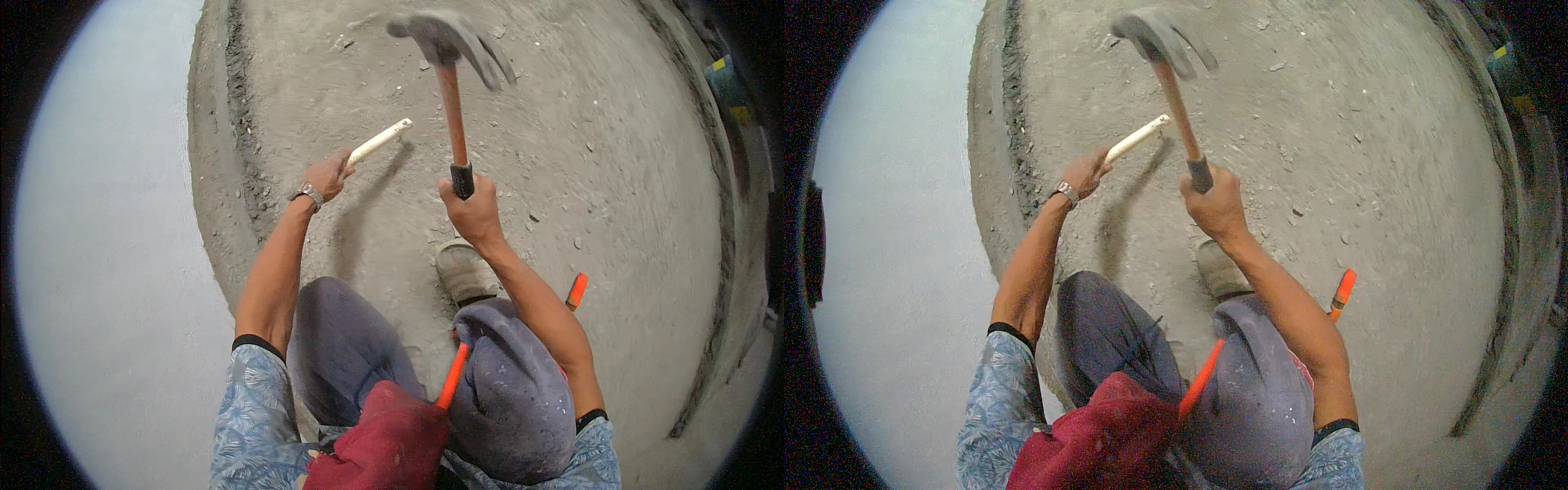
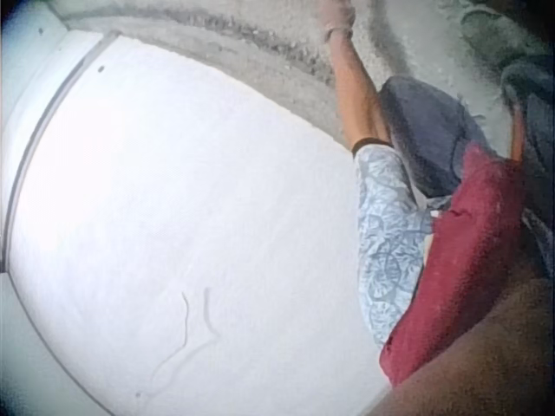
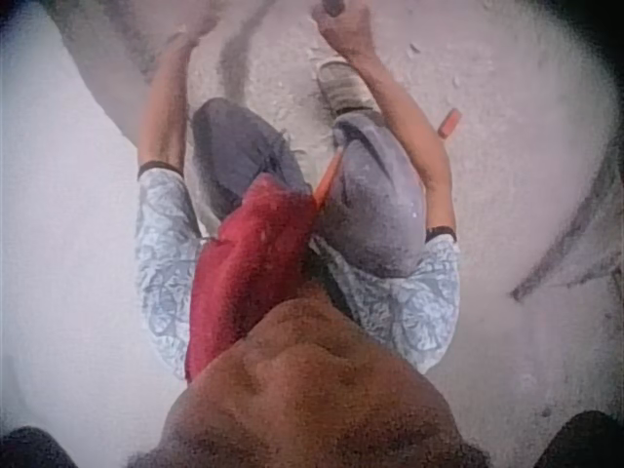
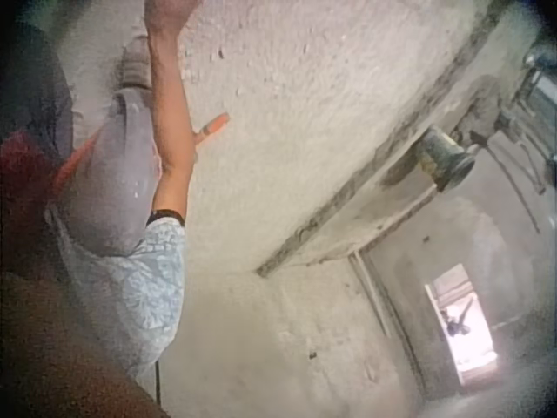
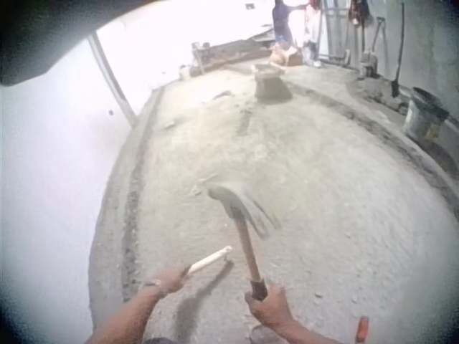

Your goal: The person sits on the floor and repeatedly strikes a white plastic conduit pipe with a hammer to break it into smaller pieces. Another person is visible in the background working with a bucket and shovel.

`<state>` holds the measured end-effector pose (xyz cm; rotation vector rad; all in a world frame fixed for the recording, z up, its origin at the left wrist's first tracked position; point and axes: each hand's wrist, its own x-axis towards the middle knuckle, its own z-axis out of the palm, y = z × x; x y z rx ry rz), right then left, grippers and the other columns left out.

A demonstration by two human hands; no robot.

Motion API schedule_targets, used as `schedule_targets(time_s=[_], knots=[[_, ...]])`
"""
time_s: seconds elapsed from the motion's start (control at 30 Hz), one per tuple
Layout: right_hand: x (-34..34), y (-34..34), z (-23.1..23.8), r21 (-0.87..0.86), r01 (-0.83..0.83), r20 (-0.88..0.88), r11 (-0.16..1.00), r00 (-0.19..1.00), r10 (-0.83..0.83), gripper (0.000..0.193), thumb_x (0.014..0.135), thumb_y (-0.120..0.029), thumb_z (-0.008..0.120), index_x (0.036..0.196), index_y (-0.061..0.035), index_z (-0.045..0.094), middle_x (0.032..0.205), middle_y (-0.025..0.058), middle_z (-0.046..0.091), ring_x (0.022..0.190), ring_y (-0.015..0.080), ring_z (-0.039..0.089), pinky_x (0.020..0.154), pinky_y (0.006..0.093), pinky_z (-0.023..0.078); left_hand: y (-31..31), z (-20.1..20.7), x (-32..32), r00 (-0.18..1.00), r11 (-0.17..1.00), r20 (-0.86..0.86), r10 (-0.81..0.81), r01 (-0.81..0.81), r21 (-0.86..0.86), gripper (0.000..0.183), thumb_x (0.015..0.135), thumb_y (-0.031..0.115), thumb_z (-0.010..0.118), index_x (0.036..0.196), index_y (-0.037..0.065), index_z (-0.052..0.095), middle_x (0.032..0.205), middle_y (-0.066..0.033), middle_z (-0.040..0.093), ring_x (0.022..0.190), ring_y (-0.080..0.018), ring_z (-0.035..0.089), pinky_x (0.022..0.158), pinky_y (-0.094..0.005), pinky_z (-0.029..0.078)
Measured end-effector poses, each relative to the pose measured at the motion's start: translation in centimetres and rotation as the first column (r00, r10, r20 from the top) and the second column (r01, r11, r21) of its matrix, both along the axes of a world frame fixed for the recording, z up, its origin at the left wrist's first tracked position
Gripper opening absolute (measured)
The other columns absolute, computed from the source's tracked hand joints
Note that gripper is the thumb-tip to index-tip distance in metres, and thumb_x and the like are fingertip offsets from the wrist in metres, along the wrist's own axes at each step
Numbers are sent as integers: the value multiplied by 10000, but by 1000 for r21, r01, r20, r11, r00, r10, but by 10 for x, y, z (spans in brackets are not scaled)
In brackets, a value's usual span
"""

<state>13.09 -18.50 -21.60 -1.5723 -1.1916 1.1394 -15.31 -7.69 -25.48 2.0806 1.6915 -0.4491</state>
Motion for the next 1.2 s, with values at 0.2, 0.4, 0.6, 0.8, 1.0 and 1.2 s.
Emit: schedule_targets(time_s=[0.2,0.4,0.6,0.8,1.0,1.2], knots=[[13,-3,-59,-461,-101,164,882,967,197,284,737,-204,647,670,60,564,558,195,561,557,302,619,540,416,458,-1,-3,-5,999,1000,43,12,-13,22,447,924,352,525,1326,180,432,1024,-168,648,909,-357,625,739,-461,473],[23,3,-15,-227,1,-28,974,1000,-8,269,747,-190,624,629,33,530,530,134,530,509,218,557,509,381,432,-1,-16,-20,960,980,275,-54,-2,199,393,926,337,518,1283,186,456,895,-161,655,815,-358,626,677,-473,461],[18,-13,-56,-151,45,138,987,990,-23,240,741,-160,598,703,71,543,596,176,567,566,285,580,553,409,440,3,11,17,1000,999,26,-12,13,-43,450,928,336,522,1328,152,428,986,-183,650,866,-353,624,720,-458,462],[30,-9,-43,-463,-132,110,877,973,205,272,700,-186,618,765,77,595,694,244,621,655,353,636,608,439,473,4,-5,-5,999,999,38,-4,6,-38,417,919,336,521,1313,224,438,953,-155,659,853,-365,623,706,-475,464],[17,4,-3,-20,26,55,999,998,-25,273,741,-206,614,718,63,576,625,223,572,621,349,620,600,438,462,7,-15,-2,952,990,302,-42,-1,143,420,926,334,514,1313,181,451,1005,-174,653,899,-355,623,751,-462,462],[26,-4,-65,-352,-36,173,935,980,103,265,737,-197,615,676,57,572,598,209,570,597,356,622,577,448,460,15,-5,17,991,996,121,50,-40,-81,477,928,359,516,1351,162,418,1102,-191,628,1000,-348,605,826,-439,461]])
